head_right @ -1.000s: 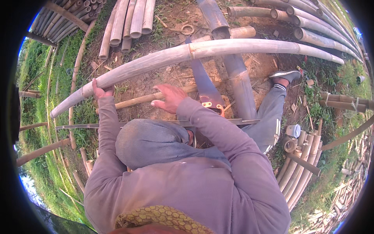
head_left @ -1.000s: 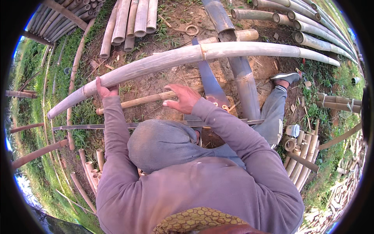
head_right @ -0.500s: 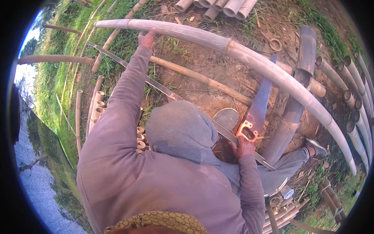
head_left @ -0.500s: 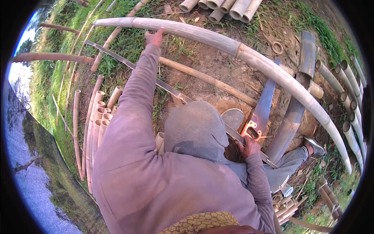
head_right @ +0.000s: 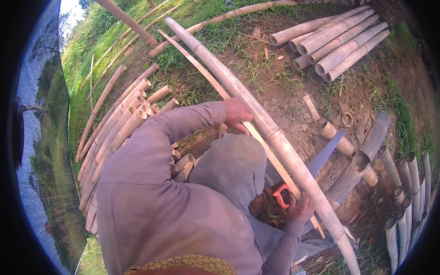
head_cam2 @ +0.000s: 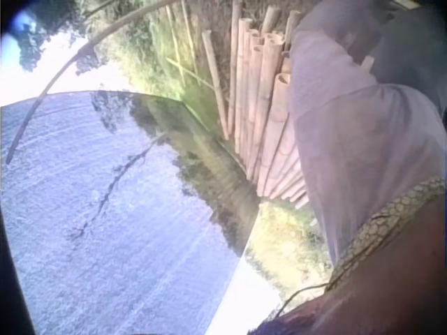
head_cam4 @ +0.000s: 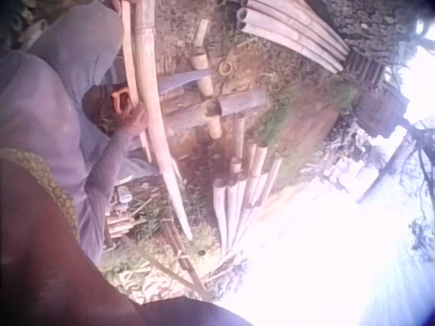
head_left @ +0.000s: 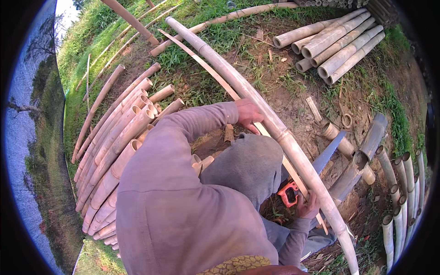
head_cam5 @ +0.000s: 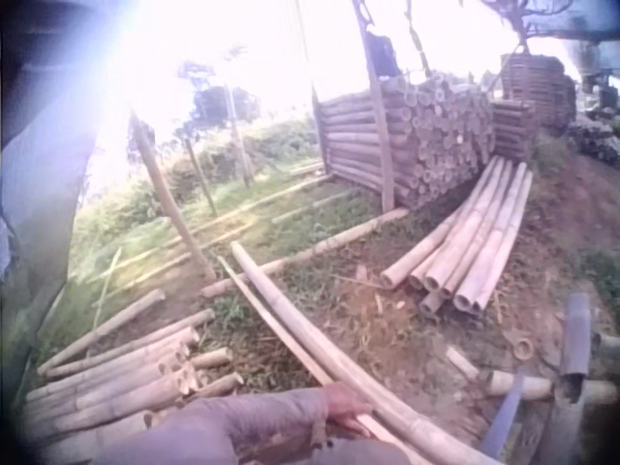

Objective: The person sits on the ground and uses a hand saw to cut long bamboo poles into shorter sections. They position each pole on a support, saw through it, and then move the cut pieces aside to continue with the next pole.

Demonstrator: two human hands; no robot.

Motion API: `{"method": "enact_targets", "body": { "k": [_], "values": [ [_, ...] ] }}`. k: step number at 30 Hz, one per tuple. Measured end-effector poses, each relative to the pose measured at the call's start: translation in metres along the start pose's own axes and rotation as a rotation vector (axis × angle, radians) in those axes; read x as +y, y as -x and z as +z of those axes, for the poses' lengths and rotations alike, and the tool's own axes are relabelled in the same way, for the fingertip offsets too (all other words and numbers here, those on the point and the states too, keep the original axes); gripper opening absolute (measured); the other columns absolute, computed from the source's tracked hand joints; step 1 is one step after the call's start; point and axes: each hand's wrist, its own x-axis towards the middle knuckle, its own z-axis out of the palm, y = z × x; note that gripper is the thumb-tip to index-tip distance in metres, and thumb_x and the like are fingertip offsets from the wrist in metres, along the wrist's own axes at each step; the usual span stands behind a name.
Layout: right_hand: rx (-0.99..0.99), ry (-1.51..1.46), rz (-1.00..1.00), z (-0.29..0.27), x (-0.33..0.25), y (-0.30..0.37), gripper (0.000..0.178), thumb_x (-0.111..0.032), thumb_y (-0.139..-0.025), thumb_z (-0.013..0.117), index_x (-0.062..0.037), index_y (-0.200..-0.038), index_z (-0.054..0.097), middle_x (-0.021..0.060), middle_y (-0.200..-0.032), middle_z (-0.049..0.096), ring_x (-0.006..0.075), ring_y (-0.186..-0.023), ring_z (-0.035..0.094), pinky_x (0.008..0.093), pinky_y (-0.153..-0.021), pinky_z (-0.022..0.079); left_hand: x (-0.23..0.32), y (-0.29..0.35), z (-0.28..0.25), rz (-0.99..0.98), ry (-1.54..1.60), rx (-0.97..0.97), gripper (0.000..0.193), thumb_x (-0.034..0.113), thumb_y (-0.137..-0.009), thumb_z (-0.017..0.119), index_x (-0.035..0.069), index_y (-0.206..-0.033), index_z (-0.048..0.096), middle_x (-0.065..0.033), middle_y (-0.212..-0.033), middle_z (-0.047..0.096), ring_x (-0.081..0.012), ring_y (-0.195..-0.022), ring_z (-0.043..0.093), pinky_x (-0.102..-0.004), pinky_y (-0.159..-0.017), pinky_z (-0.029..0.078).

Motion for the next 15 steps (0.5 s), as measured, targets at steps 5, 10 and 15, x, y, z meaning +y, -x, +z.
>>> {"method": "enact_targets", "body": {
  "k": [5,10,15],
  "values": [
    [0.048,-0.073,-0.076,0.011,-0.012,0.027,0.047,-0.021,-0.08,0.088,-0.0079,-0.122,0.07,0.0142,-0.109,0.072,0.0392,-0.097,0.07,0.0505,-0.085,0.054,0.004,0.017,0.024,-0.001,-0.075,0.057,0.052,0.061,-0.08,0.08,0.012,-0.092,0.065,-0.0109,-0.083,0.072,-0.0394,-0.085,0.073,-0.0524,-0.074,0.055],
    [0.103,-0.068,-0.062,-0.013,-0.028,0.017,0.043,-0.019,-0.082,0.086,-0.0051,-0.119,0.071,0.0148,-0.103,0.071,0.0374,-0.092,0.069,0.0489,-0.079,0.053,0.012,0.017,-0.005,-0.035,-0.058,0.083,0.057,0.064,-0.08,0.079,0.01,-0.089,0.065,-0.0137,-0.082,0.069,-0.0414,-0.083,0.07,-0.0532,-0.075,0.054],
    [0.119,-0.011,-0.079,-0.031,-0.028,-0.008,0.04,-0.022,-0.082,0.085,-0.004,-0.116,0.072,0.0145,-0.098,0.07,0.0358,-0.088,0.068,0.0468,-0.075,0.052,0.009,0.009,-0.018,-0.009,-0.066,0.189,0.062,0.069,-0.084,0.075,0.009,-0.091,0.066,-0.0141,-0.085,0.068,-0.0424,-0.082,0.068,-0.0524,-0.076,0.054]
  ]
}}
